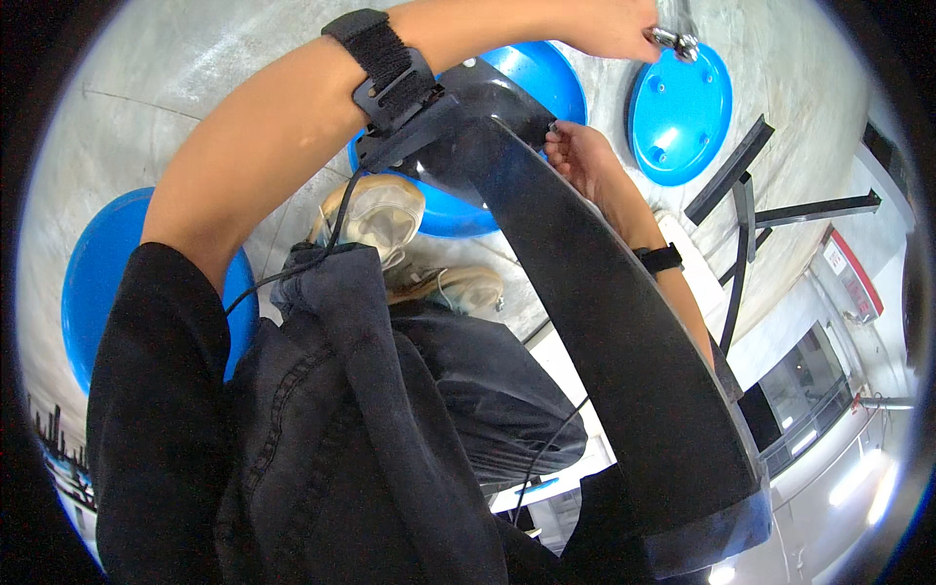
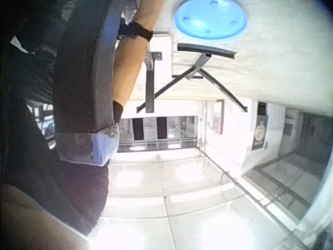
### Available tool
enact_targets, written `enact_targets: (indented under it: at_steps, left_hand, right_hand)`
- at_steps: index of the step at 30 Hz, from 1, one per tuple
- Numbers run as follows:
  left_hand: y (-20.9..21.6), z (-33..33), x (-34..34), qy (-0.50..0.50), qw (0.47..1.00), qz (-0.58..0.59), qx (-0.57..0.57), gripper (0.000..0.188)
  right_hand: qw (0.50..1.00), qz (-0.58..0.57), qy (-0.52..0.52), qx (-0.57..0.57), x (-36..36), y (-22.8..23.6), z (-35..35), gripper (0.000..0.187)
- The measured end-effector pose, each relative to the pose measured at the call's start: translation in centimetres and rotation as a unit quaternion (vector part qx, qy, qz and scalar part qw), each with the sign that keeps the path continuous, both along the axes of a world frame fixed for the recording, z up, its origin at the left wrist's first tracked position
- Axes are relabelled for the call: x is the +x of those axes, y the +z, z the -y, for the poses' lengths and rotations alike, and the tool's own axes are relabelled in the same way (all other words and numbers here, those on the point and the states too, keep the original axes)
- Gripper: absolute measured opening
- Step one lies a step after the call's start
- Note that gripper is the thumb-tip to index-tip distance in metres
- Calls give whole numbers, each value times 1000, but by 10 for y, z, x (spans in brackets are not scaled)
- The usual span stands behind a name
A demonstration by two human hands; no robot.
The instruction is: The person uses a socket wrench to tighten bolts on a blue circular base, then positions a black metal frame over it and aligns the mounting holes by hand.
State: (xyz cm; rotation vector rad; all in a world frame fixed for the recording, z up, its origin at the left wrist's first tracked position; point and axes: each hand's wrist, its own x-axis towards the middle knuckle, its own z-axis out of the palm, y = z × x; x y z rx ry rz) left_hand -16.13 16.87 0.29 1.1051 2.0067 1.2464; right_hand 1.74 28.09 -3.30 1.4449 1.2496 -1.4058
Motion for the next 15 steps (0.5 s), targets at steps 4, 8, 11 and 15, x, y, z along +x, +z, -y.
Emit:
enact_targets:
  at_steps: [4,8,11,15]
  left_hand:
    - [18,12,0,-23,997,9,75,31]
    - [14,18,-6,-70,997,-38,16,28]
    - [4,14,4,-110,992,-25,50,28]
    - [-2,-5,17,-53,982,-28,179,35]
  right_hand:
    - [788,-168,543,235,-6,12,7,39]
    - [636,-228,673,302,-6,14,13,36]
    - [611,-220,687,327,3,7,7,34]
    - [801,-135,494,310,-2,-5,0,36]
